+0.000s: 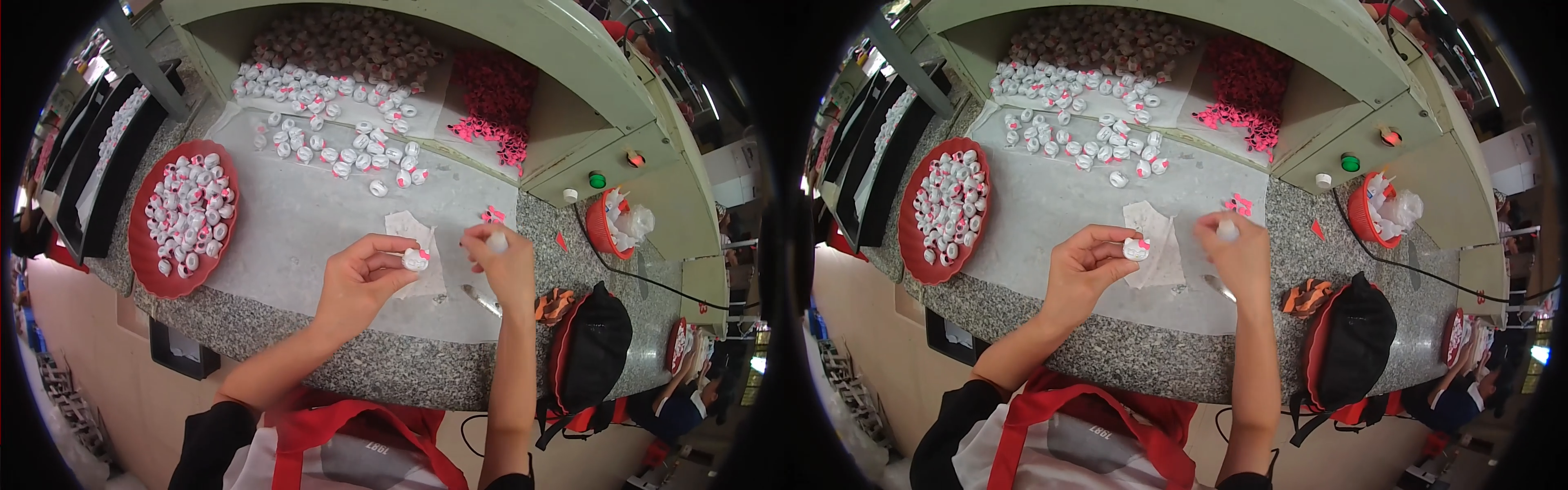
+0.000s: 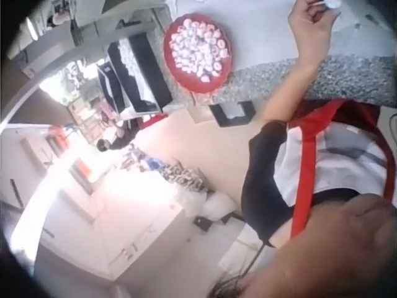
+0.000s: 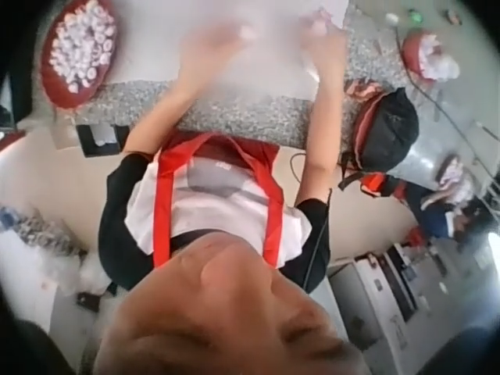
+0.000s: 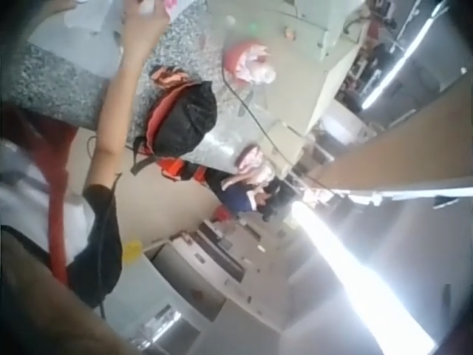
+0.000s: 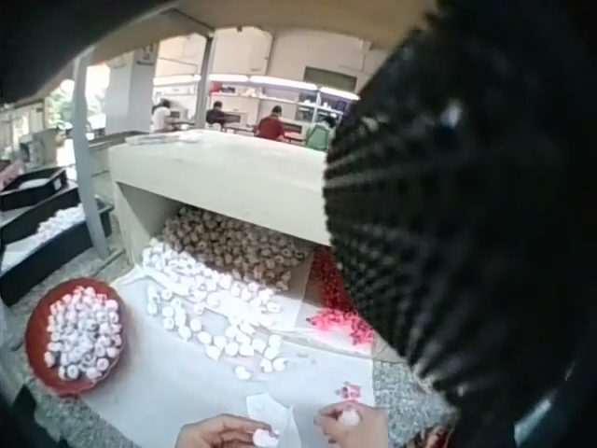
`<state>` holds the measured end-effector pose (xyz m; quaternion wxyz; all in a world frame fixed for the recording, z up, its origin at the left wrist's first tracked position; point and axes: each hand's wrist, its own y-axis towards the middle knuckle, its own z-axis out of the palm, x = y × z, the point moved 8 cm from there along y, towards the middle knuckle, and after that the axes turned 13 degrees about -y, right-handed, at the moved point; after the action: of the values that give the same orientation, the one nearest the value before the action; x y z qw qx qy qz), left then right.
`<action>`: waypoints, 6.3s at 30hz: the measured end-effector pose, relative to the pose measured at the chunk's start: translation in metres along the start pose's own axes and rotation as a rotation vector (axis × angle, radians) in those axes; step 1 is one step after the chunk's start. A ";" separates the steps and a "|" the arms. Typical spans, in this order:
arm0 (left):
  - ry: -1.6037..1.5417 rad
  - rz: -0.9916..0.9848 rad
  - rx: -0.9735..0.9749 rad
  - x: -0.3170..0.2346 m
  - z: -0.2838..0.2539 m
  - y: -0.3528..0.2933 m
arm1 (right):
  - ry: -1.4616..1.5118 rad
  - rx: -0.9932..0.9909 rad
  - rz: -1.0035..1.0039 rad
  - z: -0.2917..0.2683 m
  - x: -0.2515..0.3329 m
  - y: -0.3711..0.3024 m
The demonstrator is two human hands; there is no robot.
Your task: Assembling small toy cat figurines by gluing bows onto their heads.
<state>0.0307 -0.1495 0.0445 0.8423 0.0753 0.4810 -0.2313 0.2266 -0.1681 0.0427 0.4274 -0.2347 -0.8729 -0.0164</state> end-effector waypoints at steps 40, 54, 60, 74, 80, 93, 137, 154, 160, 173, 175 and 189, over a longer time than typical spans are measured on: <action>-0.156 -0.112 0.062 0.022 0.010 -0.003 | 0.414 -0.051 -0.398 0.009 0.043 -0.070; 0.016 -0.041 0.160 0.009 0.018 -0.003 | 0.718 0.181 -0.120 0.035 0.014 -0.056; 0.022 -0.038 0.137 0.009 0.015 -0.001 | 0.807 0.147 -0.092 0.045 0.010 -0.056; 0.591 0.432 -0.550 -0.115 -0.142 -0.047 | 0.476 0.190 -0.089 0.055 0.022 -0.068; 1.148 0.591 -0.260 -0.093 -0.057 0.023 | 0.396 0.140 -0.124 0.047 0.021 -0.068; -0.472 -0.263 0.036 0.008 0.006 0.011 | 0.659 -0.156 -0.219 -0.020 0.030 -0.084; -0.058 0.154 0.075 -0.016 0.019 -0.003 | -0.013 -0.455 -0.767 -0.033 0.078 -0.123; -0.161 -0.049 0.054 -0.004 0.014 0.001 | -0.039 -0.481 -0.769 -0.039 0.076 -0.125; -0.173 -0.032 0.078 -0.004 0.016 0.002 | -0.004 -0.441 -0.753 -0.038 0.078 -0.122; -0.155 -0.044 0.078 0.002 0.016 -0.005 | -0.027 -0.251 0.150 -0.038 -0.061 0.018; -0.168 -0.023 0.078 0.002 0.016 -0.001 | -0.351 -0.297 0.113 -0.041 -0.052 0.029; -0.032 0.008 0.005 0.015 0.013 0.005 | 0.459 0.109 0.037 -0.012 0.009 -0.049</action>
<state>0.0501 -0.1542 0.0380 0.8507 0.0754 0.4665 -0.2305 0.2100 -0.2112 0.0655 0.6269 -0.2171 -0.7481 -0.0142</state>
